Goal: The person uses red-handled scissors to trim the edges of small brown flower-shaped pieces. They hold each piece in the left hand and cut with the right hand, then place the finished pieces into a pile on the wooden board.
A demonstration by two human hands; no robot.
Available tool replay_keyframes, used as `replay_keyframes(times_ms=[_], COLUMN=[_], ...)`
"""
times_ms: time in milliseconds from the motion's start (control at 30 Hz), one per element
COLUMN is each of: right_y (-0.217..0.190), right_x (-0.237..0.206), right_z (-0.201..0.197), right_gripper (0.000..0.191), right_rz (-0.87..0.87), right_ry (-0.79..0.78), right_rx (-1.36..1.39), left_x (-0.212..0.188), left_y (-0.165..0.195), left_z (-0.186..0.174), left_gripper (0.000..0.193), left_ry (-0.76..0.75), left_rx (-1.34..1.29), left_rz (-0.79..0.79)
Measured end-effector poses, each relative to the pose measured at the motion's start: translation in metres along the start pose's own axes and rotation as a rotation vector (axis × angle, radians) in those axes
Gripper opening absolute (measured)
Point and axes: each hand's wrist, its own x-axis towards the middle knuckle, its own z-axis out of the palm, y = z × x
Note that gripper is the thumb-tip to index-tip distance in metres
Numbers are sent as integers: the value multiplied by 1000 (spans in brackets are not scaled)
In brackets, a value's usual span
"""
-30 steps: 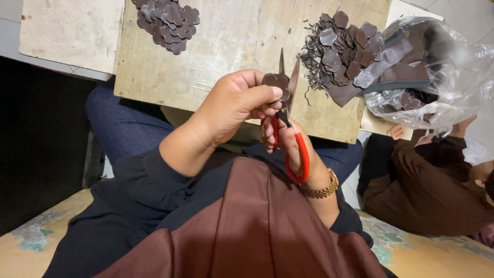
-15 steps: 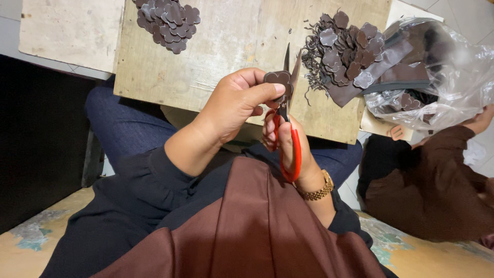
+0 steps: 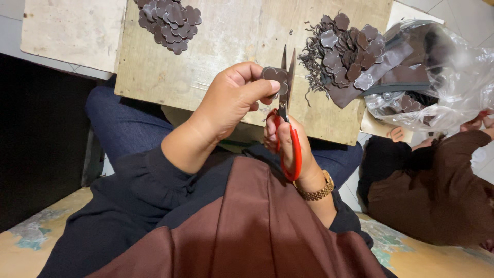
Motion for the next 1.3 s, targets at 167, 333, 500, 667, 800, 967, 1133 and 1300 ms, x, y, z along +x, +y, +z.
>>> replay_keyframes(times_ms=[167,333,500,667,800,967,1133,1300], right_y=[0,-1,0,2,3,5,5,6], right_x=[0,-2,-3,-3,-3,-3,-3,-2], right_z=[-2,-3,-4,-4,-4,-4,-3,-2], right_gripper=[57,53,51,49,49,50,51,48], right_rz=[26,39,35,44,37,44,62,103], right_ry=[8,-14,-16,-26,-17,-16,-13,-17], right_rx=[14,58,29,56,28,12,-11,11], left_x=[-1,0,0,0,1,2,2,2], left_y=[1,5,5,5,6,6,6,6], left_z=[0,-2,-3,-4,-5,-8,-11,-14], left_gripper=[11,10,10,10,10,12,11,11], left_ry=[6,26,38,48,64,58,52,63], left_rx=[11,-6,6,18,31,34,40,58], left_rz=[-7,-15,-10,10,12,40,77,89])
